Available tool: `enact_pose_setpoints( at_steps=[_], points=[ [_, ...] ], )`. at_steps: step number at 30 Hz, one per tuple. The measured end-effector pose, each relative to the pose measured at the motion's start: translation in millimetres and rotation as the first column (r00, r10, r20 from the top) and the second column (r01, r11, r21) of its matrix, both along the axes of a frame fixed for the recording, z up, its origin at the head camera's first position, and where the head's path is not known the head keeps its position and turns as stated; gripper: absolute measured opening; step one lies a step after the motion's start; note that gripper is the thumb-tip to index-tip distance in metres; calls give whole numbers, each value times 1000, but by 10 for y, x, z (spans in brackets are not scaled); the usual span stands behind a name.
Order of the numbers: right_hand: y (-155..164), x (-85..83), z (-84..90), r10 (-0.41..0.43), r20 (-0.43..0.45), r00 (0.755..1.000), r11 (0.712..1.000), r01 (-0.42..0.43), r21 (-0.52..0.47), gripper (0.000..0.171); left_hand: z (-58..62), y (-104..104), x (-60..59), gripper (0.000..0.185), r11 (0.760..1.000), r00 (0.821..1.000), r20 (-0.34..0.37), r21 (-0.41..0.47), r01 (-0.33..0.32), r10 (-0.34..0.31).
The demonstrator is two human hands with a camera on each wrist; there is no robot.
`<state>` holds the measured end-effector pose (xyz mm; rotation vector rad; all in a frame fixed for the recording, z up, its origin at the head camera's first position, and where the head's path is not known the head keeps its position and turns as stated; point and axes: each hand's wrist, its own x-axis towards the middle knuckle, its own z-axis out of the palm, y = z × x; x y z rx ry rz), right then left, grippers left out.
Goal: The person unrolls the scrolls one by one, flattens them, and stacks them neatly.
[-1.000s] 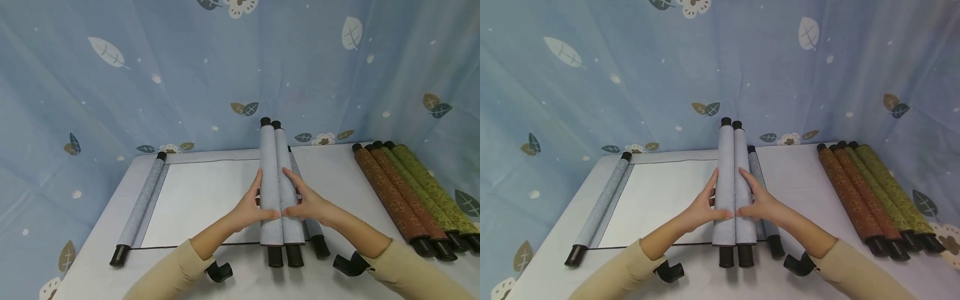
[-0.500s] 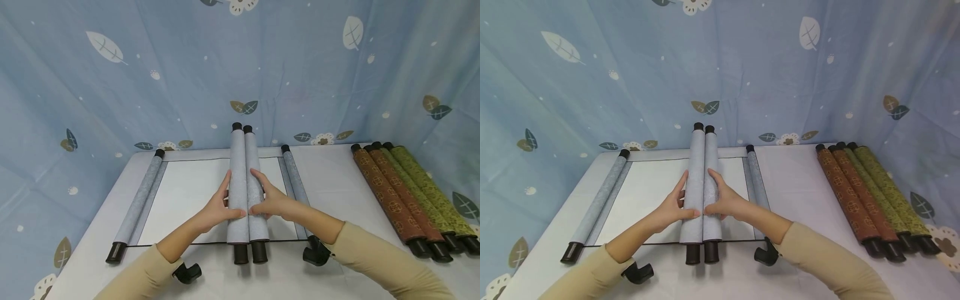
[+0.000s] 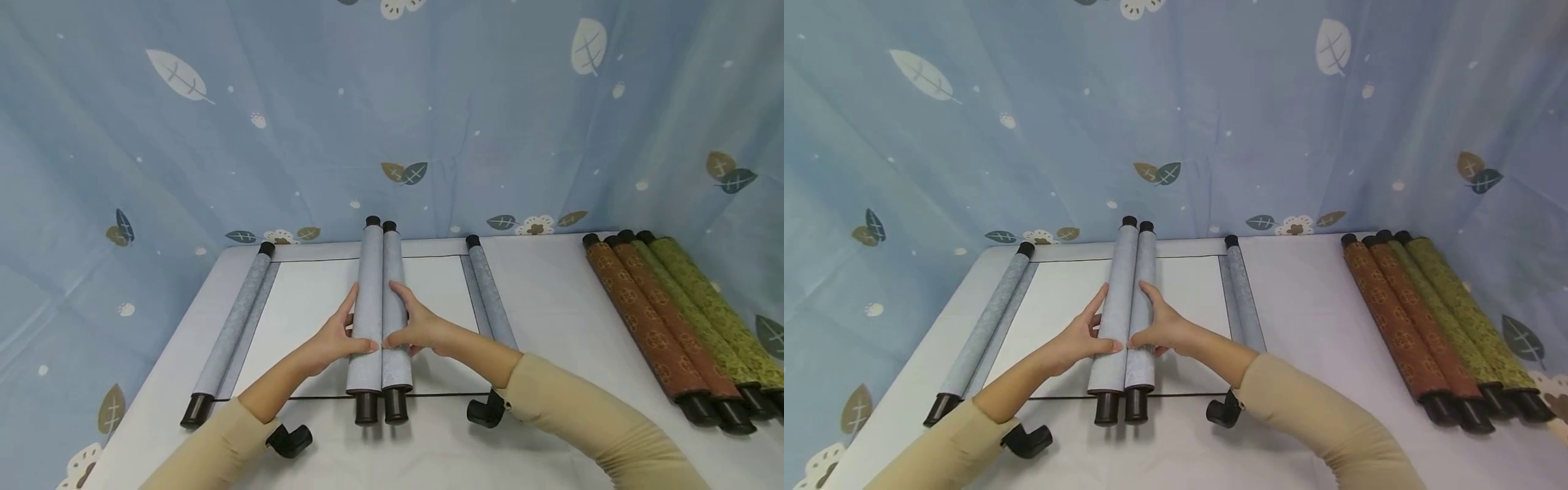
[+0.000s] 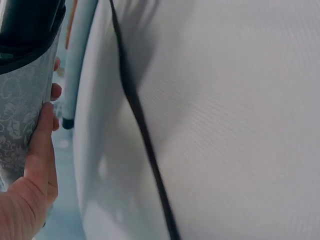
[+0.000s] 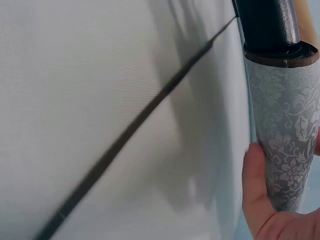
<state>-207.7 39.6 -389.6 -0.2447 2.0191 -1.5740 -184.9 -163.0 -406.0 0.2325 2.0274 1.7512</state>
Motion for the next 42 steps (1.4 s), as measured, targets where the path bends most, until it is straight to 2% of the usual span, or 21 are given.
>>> enact_pose_setpoints(
  at_steps=[5, 10, 15, 18, 21, 26, 30, 33, 37, 42],
  points=[
    [-69, -38, -85, -23, -3, 1000, 1000, 23, 9, 109, -102, -33, -48, 113, 1000, 999, 43, 9, -18, 18],
    [-134, -74, -180, -46, 28, 999, 999, 45, 31, 109, -198, -47, -64, 113, 999, 996, 81, -18, -48, 49],
    [-192, -81, -244, -52, 30, 998, 998, 51, 24, 108, -261, -68, -70, 111, 995, 992, 87, -58, -83, 88],
    [-224, -82, -254, -34, -5, 999, 999, 34, 33, 107, -266, -80, -68, 109, 990, 993, 55, -106, -97, 103],
    [-246, -88, -248, -6, -38, 999, 999, 8, 52, 106, -260, -78, -58, 110, 976, 996, -15, -198, -92, 91],
    [-247, -92, -270, 46, -99, 994, 992, -34, 124, 101, -229, -73, -28, 118, 921, 987, -151, -374, -112, 59],
    [-234, -91, -287, 87, -165, 982, 970, -47, 237, 97, -207, -77, -26, 116, 900, 978, -210, -425, -102, 12],
    [-230, -86, -281, 118, -198, 973, 944, -49, 326, 95, -203, -77, -27, 111, 896, 976, -216, -436, -83, -14],
    [-225, -75, -264, 136, -246, 960, 918, -29, 396, 92, -202, -70, -32, 111, 878, 979, -202, -469, -93, -3],
    [-191, -84, -236, 137, -268, 954, 922, -24, 386, 88, -172, -27, -89, 115, 848, 976, -216, -520, -98, -19]
  ],
)
